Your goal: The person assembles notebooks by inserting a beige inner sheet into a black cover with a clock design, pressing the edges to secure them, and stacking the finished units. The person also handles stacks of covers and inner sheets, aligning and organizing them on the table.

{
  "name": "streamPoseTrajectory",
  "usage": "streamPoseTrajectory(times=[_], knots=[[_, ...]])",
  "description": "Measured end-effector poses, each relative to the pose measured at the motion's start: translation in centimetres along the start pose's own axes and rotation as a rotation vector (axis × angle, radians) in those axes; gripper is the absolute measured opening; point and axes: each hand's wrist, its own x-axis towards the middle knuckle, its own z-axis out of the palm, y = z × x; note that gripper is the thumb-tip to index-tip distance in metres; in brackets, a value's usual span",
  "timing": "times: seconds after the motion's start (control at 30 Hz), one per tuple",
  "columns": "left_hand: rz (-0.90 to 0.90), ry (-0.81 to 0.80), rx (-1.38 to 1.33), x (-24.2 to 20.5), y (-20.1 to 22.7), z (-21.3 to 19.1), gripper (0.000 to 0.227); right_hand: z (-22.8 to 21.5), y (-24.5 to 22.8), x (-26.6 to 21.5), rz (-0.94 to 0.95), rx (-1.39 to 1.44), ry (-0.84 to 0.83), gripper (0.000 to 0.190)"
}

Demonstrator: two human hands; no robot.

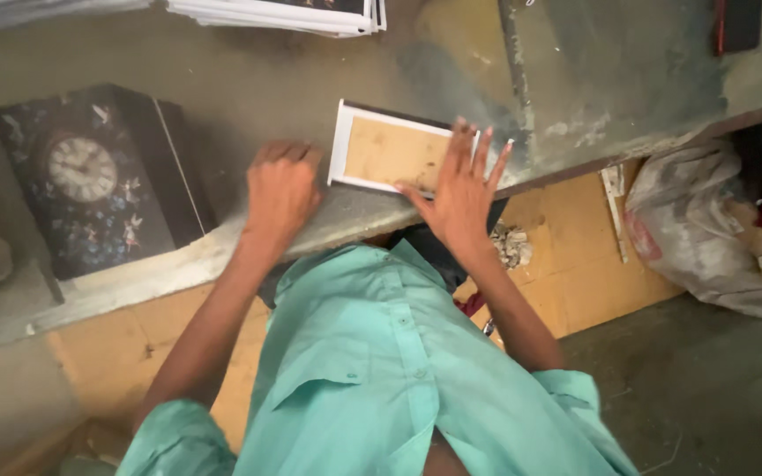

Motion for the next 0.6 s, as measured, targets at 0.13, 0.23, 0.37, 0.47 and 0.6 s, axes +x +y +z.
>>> streamPoseTrajectory(times=[0.13,0.23,0.37,0.47,0.6], knots=[[0.179,0.196,-0.042,3.1,4.0,1.6,0.064,1.3,-2.3,-0.1,-0.14,0.129,-0.151,0.102],[0.437,0.135,-0.207,3.9,5.0,2.7,0.073,1.1,-3.0,-0.8,-0.104,0.132,-0.085,0.102],[0.343,0.155,-0.076,3.9,4.9,3.8,0.069,-0.4,-1.0,-1.3,0.13,0.125,-0.038,0.095],[0.302,0.095,-0.055,4.0,5.6,4.5,0.065,0.1,-0.6,-1.0,0.145,0.172,-0.019,0.094],[0.331,0.163,-0.032,4.0,6.3,4.3,0.059,1.3,-0.8,-0.1,-0.081,0.052,0.005,0.08]])
